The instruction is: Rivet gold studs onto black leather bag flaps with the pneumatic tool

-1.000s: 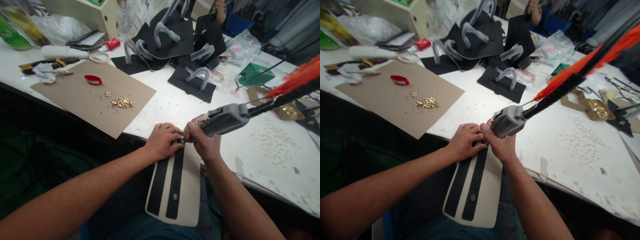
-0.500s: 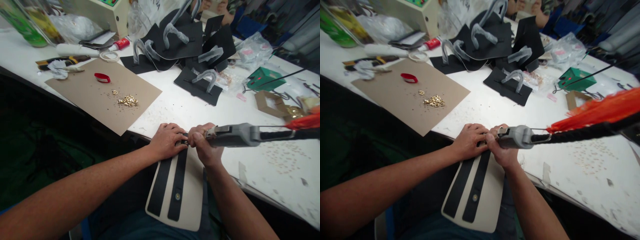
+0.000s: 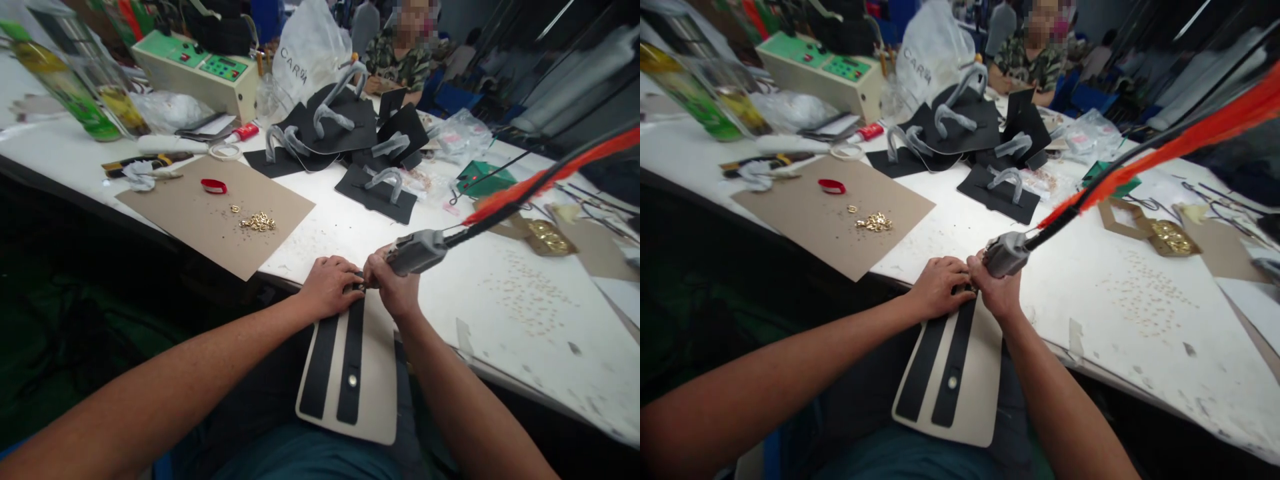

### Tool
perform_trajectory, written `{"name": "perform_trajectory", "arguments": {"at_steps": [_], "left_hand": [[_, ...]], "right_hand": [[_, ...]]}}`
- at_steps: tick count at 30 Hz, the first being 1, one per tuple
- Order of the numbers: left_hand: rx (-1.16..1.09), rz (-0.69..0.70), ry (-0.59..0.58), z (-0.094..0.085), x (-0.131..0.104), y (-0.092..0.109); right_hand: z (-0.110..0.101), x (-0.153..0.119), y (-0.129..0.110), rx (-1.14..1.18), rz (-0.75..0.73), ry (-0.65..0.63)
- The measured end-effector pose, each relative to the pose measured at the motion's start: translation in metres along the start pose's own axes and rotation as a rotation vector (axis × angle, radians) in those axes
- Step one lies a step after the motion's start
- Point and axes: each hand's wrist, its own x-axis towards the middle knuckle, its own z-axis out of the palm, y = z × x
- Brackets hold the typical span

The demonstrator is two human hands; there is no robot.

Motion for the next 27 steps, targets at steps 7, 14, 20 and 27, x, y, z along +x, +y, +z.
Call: {"name": "perform_trajectory", "arguments": {"at_steps": [7, 14, 20, 27], "left_hand": [[0.018, -0.004, 0.023, 0.002, -0.002, 0.003], [0.024, -0.012, 0.032, 0.001, 0.000, 0.004], [0.034, 0.004, 0.137, 0.002, -0.004, 0.007], [0.180, -0.031, 0.165, -0.001, -0.008, 0.019]], "right_hand": [[-0.017, -0.011, -0.032, 0.084, -0.065, 0.161], [-0.088, -0.032, -0.050, -0.227, 0.254, 0.322], [-0.147, -0.085, -0.016, -0.674, 0.428, 0.159], [-0.131, -0.147, -0.031, -0.882, -0.035, 0.560]]}}
